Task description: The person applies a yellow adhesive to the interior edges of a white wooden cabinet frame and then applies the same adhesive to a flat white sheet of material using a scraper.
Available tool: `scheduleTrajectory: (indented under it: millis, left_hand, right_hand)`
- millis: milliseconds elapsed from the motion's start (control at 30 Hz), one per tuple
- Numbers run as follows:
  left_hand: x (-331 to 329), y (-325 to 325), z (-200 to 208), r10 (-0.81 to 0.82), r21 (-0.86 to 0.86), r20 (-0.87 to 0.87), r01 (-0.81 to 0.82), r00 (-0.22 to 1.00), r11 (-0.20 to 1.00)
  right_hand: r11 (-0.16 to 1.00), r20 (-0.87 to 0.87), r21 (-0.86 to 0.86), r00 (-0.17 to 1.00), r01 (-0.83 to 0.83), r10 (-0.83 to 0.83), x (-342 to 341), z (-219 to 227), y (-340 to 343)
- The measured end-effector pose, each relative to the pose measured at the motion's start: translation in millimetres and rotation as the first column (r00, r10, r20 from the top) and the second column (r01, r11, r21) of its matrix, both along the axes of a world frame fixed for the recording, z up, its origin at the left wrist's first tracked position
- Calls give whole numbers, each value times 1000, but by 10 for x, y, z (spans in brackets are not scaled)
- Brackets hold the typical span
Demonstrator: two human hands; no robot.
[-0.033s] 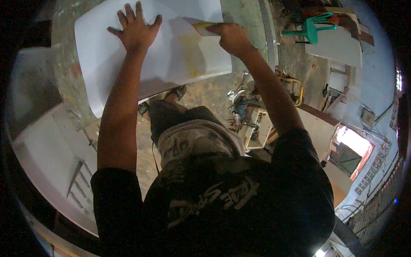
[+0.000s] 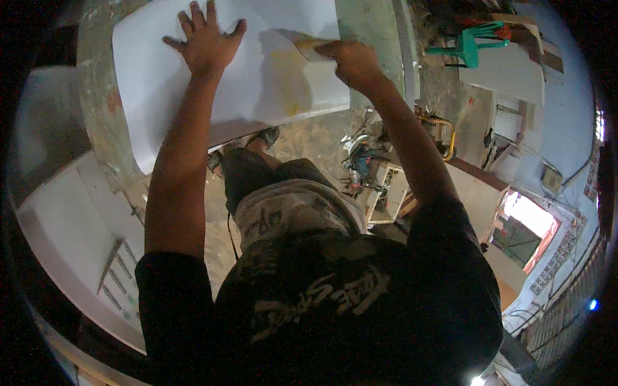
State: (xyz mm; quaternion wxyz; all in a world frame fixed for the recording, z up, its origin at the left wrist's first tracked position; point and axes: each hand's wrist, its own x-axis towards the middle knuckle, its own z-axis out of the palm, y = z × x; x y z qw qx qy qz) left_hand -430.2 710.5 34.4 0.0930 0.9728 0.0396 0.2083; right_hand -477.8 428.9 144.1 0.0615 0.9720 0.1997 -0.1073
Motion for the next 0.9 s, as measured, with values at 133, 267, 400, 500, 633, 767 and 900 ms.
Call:
scheduleTrajectory:
  millis: [133,267,400,500,633,767,900]
  left_hand:
    - [-155,-135,485,16,-73,-230,-34,973,997]
    - [-146,-92,427,68,3,-288,-70,955,998]
    - [-70,225,-42,-27,104,-97,37,995,994]
    - [-183,620,-140,-167,21,-100,170,981,985]
    - [-328,975,-19,-368,-27,-2,368,930,930]
    - [-429,1074,-47,-301,-45,54,303,952,952]
    - [-437,1062,17,-318,-98,101,327,943,940]
  right_hand:
    - [982,-173,187,985,19,14,-805,-45,-345]
    - [995,-419,59,907,80,-48,-1015,529,-96]
    - [788,-468,547,884,281,9,-438,1081,401]
    - [912,43,403,997,-71,58,-181,900,754]
    - [959,72,272,995,-82,65,-198,308,1200]
    - [967,40,216,991,-131,125,-633,-263,1362]
    - [961,12,277,1000,-20,18,-452,-11,1571]
